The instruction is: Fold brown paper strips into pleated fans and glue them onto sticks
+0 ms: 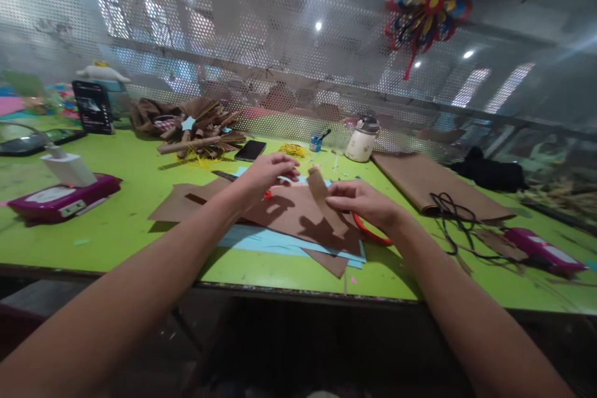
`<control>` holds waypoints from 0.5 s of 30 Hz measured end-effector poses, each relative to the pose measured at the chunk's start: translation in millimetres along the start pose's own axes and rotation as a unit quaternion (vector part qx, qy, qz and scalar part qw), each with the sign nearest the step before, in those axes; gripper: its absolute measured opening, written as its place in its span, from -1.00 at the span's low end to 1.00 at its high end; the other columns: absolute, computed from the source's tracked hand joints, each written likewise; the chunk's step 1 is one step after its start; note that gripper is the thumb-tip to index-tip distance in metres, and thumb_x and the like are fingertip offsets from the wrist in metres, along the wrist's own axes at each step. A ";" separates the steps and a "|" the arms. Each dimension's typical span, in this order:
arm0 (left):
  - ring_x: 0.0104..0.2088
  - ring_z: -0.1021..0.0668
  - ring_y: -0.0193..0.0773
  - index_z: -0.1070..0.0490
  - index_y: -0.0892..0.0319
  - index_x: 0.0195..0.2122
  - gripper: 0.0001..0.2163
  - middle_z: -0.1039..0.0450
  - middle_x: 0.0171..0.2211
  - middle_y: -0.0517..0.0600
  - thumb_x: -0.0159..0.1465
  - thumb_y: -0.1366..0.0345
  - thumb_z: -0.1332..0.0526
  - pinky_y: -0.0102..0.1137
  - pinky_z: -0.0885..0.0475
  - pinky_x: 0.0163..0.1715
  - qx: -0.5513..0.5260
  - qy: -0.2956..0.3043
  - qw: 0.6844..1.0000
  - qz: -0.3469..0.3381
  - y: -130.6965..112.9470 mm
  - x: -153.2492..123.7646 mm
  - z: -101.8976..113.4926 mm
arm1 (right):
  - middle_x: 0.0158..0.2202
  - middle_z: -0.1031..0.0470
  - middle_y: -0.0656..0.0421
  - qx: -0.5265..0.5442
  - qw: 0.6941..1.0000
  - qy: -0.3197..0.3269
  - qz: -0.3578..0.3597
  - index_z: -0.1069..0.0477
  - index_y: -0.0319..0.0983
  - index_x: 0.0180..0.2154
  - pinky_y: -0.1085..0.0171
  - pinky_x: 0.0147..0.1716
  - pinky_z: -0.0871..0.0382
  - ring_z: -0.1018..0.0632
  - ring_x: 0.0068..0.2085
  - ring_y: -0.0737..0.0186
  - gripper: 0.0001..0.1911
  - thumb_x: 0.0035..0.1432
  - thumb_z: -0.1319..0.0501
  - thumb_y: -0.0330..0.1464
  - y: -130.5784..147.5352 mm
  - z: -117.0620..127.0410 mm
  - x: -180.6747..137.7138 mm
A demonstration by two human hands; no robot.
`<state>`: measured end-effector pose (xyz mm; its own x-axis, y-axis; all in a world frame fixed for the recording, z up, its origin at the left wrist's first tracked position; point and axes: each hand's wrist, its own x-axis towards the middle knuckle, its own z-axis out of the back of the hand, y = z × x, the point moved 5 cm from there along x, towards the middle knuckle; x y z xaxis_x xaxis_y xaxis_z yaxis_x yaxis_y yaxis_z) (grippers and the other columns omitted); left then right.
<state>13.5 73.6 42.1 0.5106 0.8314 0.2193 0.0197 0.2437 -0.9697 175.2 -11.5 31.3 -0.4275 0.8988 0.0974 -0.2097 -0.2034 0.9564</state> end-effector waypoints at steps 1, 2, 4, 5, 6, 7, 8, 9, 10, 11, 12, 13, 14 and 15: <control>-0.36 -0.48 -0.31 -0.37 0.29 -0.27 -0.76 -0.44 -0.39 0.06 0.12 0.21 -0.18 -0.42 -0.34 -0.37 0.014 -0.032 0.999 -0.028 -4.4 1.9 4.6 | -0.37 -0.43 0.19 -0.045 0.998 0.041 -0.019 -0.41 -0.28 -0.32 0.34 -0.36 -0.28 -0.41 -0.38 0.36 -0.79 0.04 -0.20 -0.27 -1.6 -4.0 0.2; -0.35 -0.47 -0.30 -0.38 0.29 -0.27 -0.73 -0.44 -0.38 0.06 0.12 0.18 -0.17 -0.41 -0.34 -0.37 0.047 -0.042 0.997 -0.053 -8.7 2.1 5.3 | -0.39 -0.43 0.19 -0.091 0.993 0.074 -0.029 -0.41 -0.29 -0.32 0.35 -0.38 -0.26 -0.40 -0.39 0.36 -0.79 0.06 -0.18 -0.26 -2.7 -7.3 0.5; -0.33 -0.45 -0.29 -0.41 0.29 -0.28 -0.71 -0.45 -0.36 0.05 0.11 0.15 -0.16 -0.42 -0.31 -0.36 0.155 0.007 0.983 -0.102 -16.0 -1.5 -5.2 | -0.42 -0.42 0.21 -0.183 0.976 0.113 -0.022 -0.43 -0.29 -0.34 0.36 -0.42 -0.22 -0.37 -0.42 0.37 -0.78 0.09 -0.14 -0.26 -3.5 -11.4 2.5; -0.33 -0.44 -0.29 -0.44 0.29 -0.30 -0.72 -0.45 -0.36 0.04 0.11 0.15 -0.16 -0.43 -0.29 -0.34 0.215 0.057 0.968 -0.117 -16.9 -5.3 -14.4 | -0.44 -0.41 0.22 -0.227 0.967 0.115 -0.008 -0.44 -0.28 -0.35 0.37 -0.43 -0.20 -0.35 -0.43 0.38 -0.78 0.09 -0.13 -0.27 -3.4 -12.1 4.1; -0.35 -0.43 -0.29 -0.46 0.28 -0.33 -0.73 -0.45 -0.39 0.01 0.09 0.17 -0.17 -0.44 -0.27 -0.35 0.263 0.116 0.950 -0.122 -15.5 -9.9 -24.3 | -0.45 -0.41 0.23 -0.268 0.957 0.112 0.006 -0.45 -0.28 -0.35 0.37 -0.45 -0.18 -0.34 -0.44 0.37 -0.78 0.09 -0.12 -0.27 -3.6 -12.4 6.0; -0.38 -0.42 -0.30 -0.47 0.26 -0.35 -0.76 -0.45 -0.43 -0.02 0.08 0.19 -0.17 -0.45 -0.25 -0.37 0.294 0.172 0.933 -0.118 -12.2 -15.0 -33.0 | -0.46 -0.40 0.24 -0.304 0.946 0.106 0.018 -0.45 -0.28 -0.35 0.37 -0.46 -0.17 -0.34 -0.45 0.37 -0.77 0.09 -0.12 -0.27 -4.3 -12.6 7.8; -0.39 -0.41 -0.32 -0.48 0.25 -0.37 -0.79 -0.44 -0.44 -0.05 0.07 0.22 -0.17 -0.46 -0.23 -0.39 0.308 0.217 0.919 -0.116 -9.0 -19.9 -39.7 | -0.47 -0.41 0.24 -0.335 0.937 0.100 0.027 -0.46 -0.28 -0.34 0.37 -0.46 -0.16 -0.33 -0.45 0.36 -0.76 0.10 -0.11 -0.27 -5.3 -12.9 9.4; -0.41 -0.40 -0.33 -0.48 0.23 -0.39 -0.81 -0.43 -0.45 -0.07 0.07 0.24 -0.16 -0.47 -0.21 -0.41 0.316 0.254 0.907 -0.113 -5.5 -24.0 -44.6 | -0.47 -0.42 0.23 -0.358 0.928 0.094 0.035 -0.47 -0.28 -0.34 0.37 -0.46 -0.16 -0.34 -0.44 0.36 -0.75 0.10 -0.10 -0.27 -6.6 -13.5 10.7; -0.42 -0.39 -0.34 -0.48 0.22 -0.39 -0.83 -0.42 -0.46 -0.08 0.07 0.27 -0.15 -0.48 -0.20 -0.43 0.320 0.279 0.898 -0.113 -2.2 -26.8 -47.3 | -0.46 -0.43 0.23 -0.375 0.922 0.088 0.040 -0.47 -0.28 -0.33 0.37 -0.46 -0.16 -0.35 -0.43 0.35 -0.75 0.11 -0.09 -0.28 -7.9 -14.3 11.7; -0.43 -0.38 -0.35 -0.47 0.21 -0.39 -0.84 -0.42 -0.45 -0.09 0.07 0.29 -0.14 -0.49 -0.18 -0.44 0.325 0.291 0.893 -0.115 0.6 -28.0 -48.1 | -0.45 -0.44 0.22 -0.387 0.917 0.082 0.044 -0.48 -0.28 -0.33 0.36 -0.45 -0.16 -0.36 -0.42 0.34 -0.74 0.11 -0.08 -0.28 -9.1 -15.3 12.3; -0.44 -0.38 -0.36 -0.47 0.20 -0.39 -0.84 -0.41 -0.45 -0.09 0.07 0.31 -0.13 -0.49 -0.17 -0.46 0.333 0.294 0.888 -0.117 3.4 -27.8 -47.4 | -0.45 -0.46 0.21 -0.394 0.915 0.075 0.048 -0.48 -0.27 -0.33 0.36 -0.44 -0.17 -0.37 -0.42 0.33 -0.75 0.11 -0.08 -0.29 -10.1 -16.2 12.7; -0.45 -0.37 -0.36 -0.46 0.20 -0.39 -0.85 -0.40 -0.45 -0.09 0.07 0.32 -0.13 -0.49 -0.16 -0.47 0.344 0.293 0.884 -0.118 6.4 -26.4 -45.7 | -0.44 -0.48 0.20 -0.397 0.914 0.067 0.050 -0.48 -0.27 -0.33 0.36 -0.43 -0.18 -0.38 -0.41 0.32 -0.76 0.10 -0.09 -0.29 -10.8 -16.9 12.8; -0.45 -0.37 -0.36 -0.46 0.19 -0.38 -0.85 -0.40 -0.45 -0.09 0.07 0.32 -0.12 -0.49 -0.15 -0.48 0.359 0.287 0.880 -0.119 9.3 -24.3 -43.4 | -0.42 -0.49 0.19 -0.399 0.914 0.058 0.052 -0.48 -0.27 -0.32 0.35 -0.41 -0.19 -0.39 -0.40 0.32 -0.77 0.10 -0.10 -0.30 -11.4 -17.3 12.7; -0.45 -0.37 -0.36 -0.45 0.19 -0.38 -0.85 -0.40 -0.45 -0.08 0.07 0.32 -0.12 -0.49 -0.15 -0.48 0.375 0.280 0.876 -0.117 12.3 -21.8 -40.8 | -0.41 -0.50 0.19 -0.399 0.914 0.052 0.052 -0.48 -0.26 -0.31 0.35 -0.40 -0.20 -0.41 -0.39 0.31 -0.78 0.09 -0.11 -0.31 -12.0 -17.5 12.5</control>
<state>37.8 38.1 20.9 0.9138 0.3904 0.1123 -0.2822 0.8088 -0.5160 157.0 -4.6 16.3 -0.5537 0.8254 0.1100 -0.7199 -0.5409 0.4349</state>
